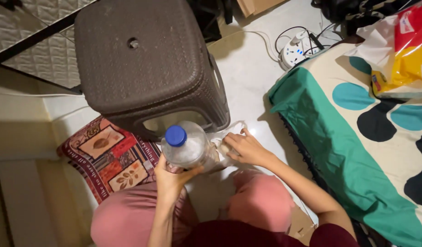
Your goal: Sort trash into plastic bags and clear the area.
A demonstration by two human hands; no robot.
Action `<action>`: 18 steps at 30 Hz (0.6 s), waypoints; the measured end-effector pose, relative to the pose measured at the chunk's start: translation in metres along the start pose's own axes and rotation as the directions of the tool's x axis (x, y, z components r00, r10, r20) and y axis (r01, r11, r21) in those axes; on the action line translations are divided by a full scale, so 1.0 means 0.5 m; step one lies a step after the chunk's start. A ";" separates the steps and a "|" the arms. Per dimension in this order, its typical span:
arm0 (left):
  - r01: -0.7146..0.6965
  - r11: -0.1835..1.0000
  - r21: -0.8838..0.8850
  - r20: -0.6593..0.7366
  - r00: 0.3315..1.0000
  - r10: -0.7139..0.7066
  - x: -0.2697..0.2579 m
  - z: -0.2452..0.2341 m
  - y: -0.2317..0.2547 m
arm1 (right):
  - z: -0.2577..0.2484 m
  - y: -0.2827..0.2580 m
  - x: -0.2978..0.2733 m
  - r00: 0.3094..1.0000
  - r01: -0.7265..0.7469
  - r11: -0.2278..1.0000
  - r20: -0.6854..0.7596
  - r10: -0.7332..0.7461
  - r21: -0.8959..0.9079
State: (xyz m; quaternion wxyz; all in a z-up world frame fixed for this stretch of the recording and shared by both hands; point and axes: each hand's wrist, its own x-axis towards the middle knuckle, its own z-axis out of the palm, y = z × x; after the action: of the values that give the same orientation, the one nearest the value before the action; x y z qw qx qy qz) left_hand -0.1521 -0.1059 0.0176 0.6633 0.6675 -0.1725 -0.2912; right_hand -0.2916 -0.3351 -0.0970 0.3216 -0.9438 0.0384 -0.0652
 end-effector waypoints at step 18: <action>0.006 0.911 0.412 -0.029 1.000 0.006 -0.029 -0.075 -0.070 | -0.123 -0.063 0.006 0.949 0.296 0.935 -0.047 -0.310 -0.194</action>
State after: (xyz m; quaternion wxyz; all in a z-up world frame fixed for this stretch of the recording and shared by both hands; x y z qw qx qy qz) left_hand -0.1456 -0.0655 -0.0162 0.5101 0.7965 -0.2203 -0.2385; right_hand -0.2966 -0.3475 -0.0289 0.2171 -0.9610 -0.0895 -0.1464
